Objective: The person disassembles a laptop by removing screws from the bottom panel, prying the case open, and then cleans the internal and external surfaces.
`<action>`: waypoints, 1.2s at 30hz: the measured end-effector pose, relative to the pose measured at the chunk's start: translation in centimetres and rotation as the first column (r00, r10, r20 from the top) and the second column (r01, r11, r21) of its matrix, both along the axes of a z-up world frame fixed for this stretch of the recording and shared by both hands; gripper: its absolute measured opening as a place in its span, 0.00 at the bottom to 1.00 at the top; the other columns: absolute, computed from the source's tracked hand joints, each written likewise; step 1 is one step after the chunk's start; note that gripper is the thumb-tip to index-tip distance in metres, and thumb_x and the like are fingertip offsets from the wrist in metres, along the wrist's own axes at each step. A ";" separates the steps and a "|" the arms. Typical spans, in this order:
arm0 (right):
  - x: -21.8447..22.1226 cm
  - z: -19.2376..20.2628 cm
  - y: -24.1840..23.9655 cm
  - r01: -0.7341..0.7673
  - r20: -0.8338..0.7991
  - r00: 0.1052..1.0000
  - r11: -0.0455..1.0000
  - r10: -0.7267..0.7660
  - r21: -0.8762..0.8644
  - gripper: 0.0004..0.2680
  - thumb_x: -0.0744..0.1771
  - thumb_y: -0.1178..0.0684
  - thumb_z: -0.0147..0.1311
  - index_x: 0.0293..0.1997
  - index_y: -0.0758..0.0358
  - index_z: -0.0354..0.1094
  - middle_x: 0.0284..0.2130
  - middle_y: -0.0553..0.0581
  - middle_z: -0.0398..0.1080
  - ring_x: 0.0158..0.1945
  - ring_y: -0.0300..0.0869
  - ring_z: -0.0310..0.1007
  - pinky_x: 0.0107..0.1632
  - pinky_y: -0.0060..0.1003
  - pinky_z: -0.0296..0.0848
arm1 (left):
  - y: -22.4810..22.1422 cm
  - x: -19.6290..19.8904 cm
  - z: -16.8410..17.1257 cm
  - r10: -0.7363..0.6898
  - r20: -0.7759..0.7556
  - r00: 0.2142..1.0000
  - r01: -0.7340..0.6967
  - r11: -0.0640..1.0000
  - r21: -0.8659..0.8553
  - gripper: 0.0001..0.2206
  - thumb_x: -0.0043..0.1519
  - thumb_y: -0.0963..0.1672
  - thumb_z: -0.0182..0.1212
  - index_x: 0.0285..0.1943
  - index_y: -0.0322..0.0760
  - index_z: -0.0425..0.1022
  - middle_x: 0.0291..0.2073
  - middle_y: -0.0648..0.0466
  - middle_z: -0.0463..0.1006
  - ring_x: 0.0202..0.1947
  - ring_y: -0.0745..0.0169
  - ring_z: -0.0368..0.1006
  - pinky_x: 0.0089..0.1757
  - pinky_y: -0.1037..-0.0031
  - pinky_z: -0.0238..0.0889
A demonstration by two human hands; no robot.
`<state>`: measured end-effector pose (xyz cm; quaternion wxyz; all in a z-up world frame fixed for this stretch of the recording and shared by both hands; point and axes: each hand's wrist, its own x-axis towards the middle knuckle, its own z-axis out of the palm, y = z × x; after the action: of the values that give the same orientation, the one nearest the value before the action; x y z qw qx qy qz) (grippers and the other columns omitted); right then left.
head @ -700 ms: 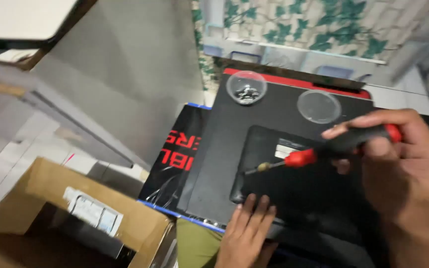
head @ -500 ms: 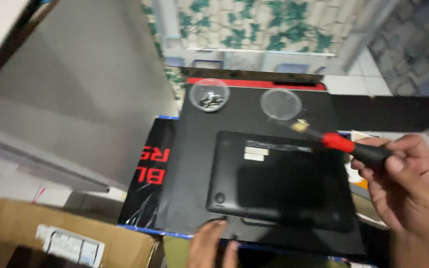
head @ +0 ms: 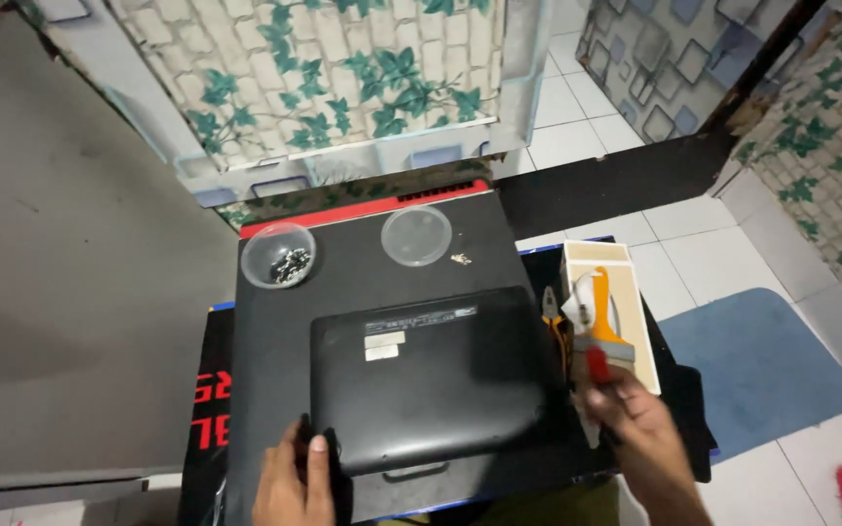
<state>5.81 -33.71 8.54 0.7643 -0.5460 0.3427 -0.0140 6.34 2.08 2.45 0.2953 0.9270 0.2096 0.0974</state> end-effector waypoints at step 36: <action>4.7 4.6 4.5 -0.501 -0.505 0.828 0.727 0.245 -0.469 0.21 0.69 0.37 0.42 0.70 0.47 0.52 0.63 0.58 0.64 0.63 0.50 0.68 0.63 0.50 0.71 | -1.5 5.4 6.9 0.021 -0.202 0.979 -0.192 0.417 -0.888 0.20 0.59 0.44 0.62 0.59 0.29 0.73 0.48 0.41 0.84 0.43 0.50 0.78 0.46 0.66 0.68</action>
<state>10.49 -29.26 13.18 0.4559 -0.8023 0.3534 0.1538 11.75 0.55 9.37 0.7215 0.6129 0.3104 -0.0861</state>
